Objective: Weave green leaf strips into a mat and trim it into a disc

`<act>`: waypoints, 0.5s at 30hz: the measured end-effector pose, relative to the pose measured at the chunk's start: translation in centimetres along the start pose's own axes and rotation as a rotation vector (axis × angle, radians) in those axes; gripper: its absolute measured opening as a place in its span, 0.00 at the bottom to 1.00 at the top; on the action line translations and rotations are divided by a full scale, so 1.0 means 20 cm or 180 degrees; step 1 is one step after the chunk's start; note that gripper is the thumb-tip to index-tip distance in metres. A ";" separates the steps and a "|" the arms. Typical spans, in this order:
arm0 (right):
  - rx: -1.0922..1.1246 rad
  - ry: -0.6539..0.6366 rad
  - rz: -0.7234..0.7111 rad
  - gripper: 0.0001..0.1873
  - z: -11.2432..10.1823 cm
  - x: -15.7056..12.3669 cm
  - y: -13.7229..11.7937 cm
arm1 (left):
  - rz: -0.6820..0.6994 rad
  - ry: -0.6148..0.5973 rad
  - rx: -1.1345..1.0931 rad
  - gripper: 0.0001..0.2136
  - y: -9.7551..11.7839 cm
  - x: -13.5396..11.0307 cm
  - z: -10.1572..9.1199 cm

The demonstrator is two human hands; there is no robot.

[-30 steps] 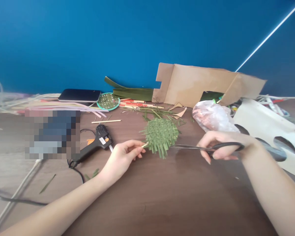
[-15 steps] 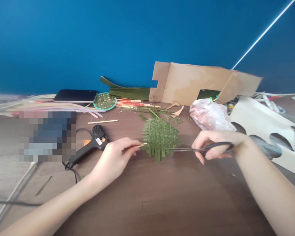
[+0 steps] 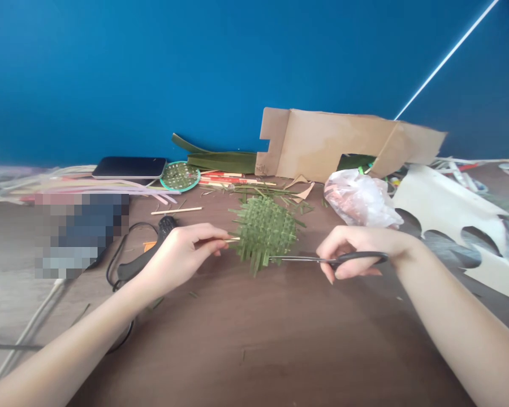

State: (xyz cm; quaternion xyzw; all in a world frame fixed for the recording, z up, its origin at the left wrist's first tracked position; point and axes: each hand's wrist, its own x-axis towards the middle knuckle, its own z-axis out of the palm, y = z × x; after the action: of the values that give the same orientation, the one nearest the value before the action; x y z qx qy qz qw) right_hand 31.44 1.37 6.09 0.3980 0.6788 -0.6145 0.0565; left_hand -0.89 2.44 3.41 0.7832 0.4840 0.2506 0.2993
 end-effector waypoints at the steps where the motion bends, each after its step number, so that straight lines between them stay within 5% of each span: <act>1: -0.0017 0.0007 0.0006 0.12 0.00 0.00 0.00 | 0.0013 -0.0012 0.0012 0.09 0.00 0.00 -0.01; 15: -0.0125 0.0082 0.0040 0.12 0.01 0.03 0.01 | -0.0001 -0.0122 0.0171 0.10 0.02 0.01 -0.04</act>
State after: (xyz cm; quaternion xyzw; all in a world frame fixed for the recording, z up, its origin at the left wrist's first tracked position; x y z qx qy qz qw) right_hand 30.96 1.46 5.54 0.4090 0.6889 -0.5955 0.0595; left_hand -1.18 2.77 4.31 0.7956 0.4848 0.2224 0.2874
